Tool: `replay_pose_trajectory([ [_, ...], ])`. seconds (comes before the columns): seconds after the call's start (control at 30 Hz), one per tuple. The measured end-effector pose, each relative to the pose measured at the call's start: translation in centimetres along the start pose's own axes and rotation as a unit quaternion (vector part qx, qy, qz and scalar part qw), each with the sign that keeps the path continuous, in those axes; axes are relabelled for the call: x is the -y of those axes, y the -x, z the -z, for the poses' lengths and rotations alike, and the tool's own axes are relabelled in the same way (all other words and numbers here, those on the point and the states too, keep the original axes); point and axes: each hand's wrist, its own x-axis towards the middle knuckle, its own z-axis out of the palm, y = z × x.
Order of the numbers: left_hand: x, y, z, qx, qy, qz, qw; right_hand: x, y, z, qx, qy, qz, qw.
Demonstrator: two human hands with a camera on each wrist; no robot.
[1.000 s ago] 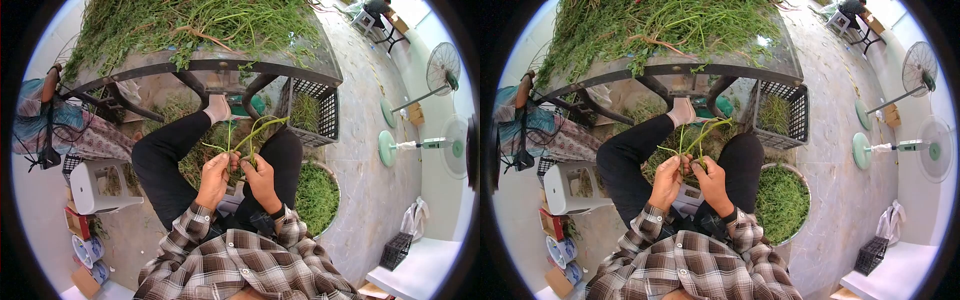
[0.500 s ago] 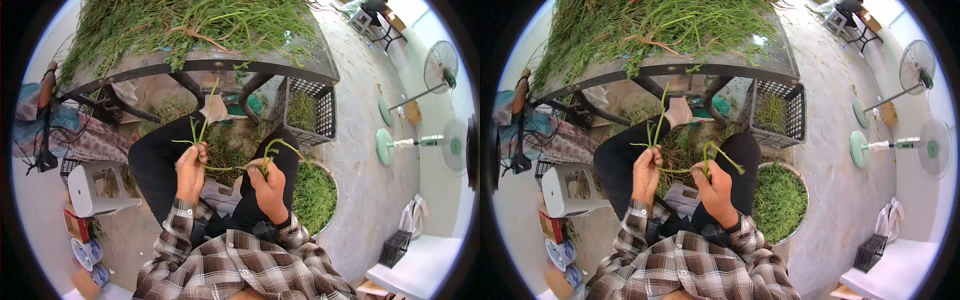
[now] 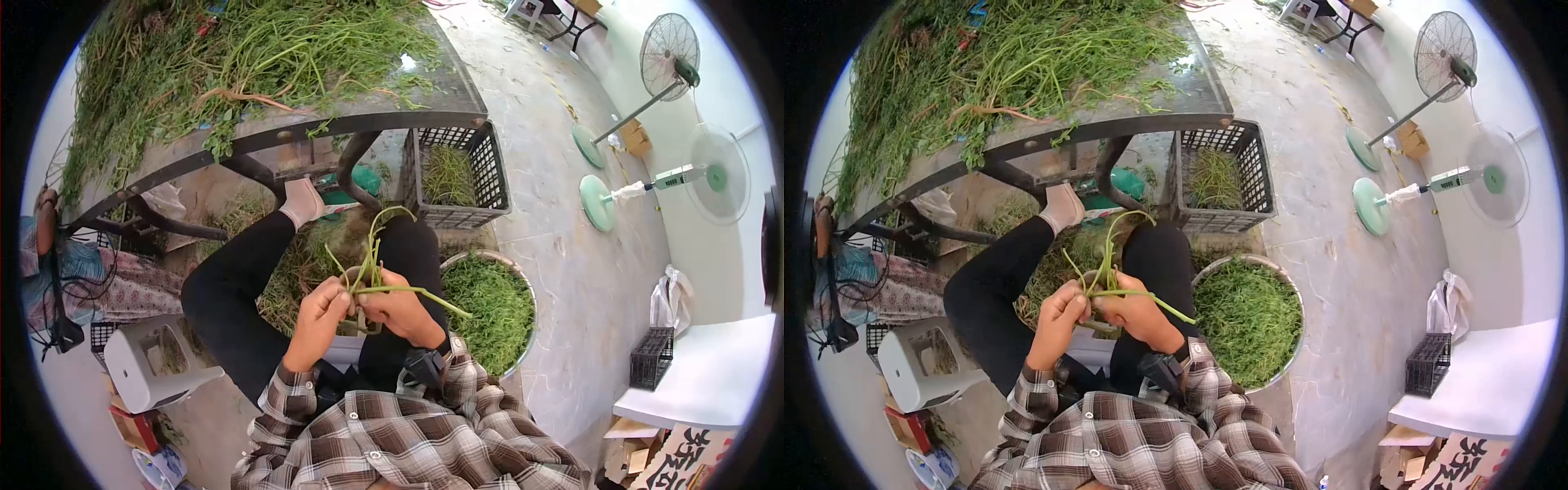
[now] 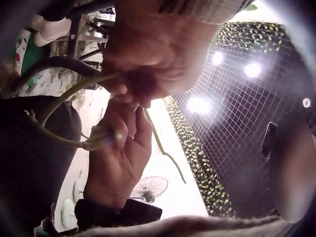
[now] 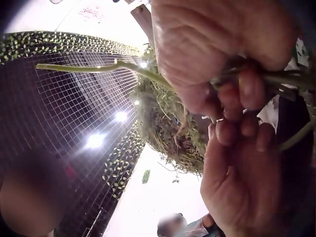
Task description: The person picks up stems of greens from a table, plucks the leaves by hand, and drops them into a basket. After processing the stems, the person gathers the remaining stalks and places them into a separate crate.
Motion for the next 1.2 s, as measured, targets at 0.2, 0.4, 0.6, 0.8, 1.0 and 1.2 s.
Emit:
replay_pose_trajectory([
  [0.2,-0.1,-0.7,-0.9,0.067,-0.083,0.059,0.993,1.2,1.0,-0.4,-0.019,0.04,0.013,0.999],
  [0.4,1.1,-1.7,-2.3,0.029,-0.004,0.012,1.0,4.4,1.6,1.5,-0.281,-0.012,0.183,0.942],
  [0.6,1.9,-2.6,-1.7,-0.019,0.063,0.042,0.997,15.3,2.1,6.8,-0.415,0.059,0.385,0.823],
  [0.8,2.8,-2.9,-1.6,-0.008,0.053,0.053,0.997,16.5,-2.8,25.1,-0.408,0.535,0.159,0.722],
  [1.0,2.5,-3.1,-0.4,-0.031,-0.021,0.047,0.998,14.2,-3.6,20.1,-0.406,0.314,0.234,0.826],
  [1.2,-1.1,-5.8,1.4,-0.022,-0.039,-0.051,0.998,19.5,-5.8,2.9,-0.174,0.363,0.21,0.891],
])
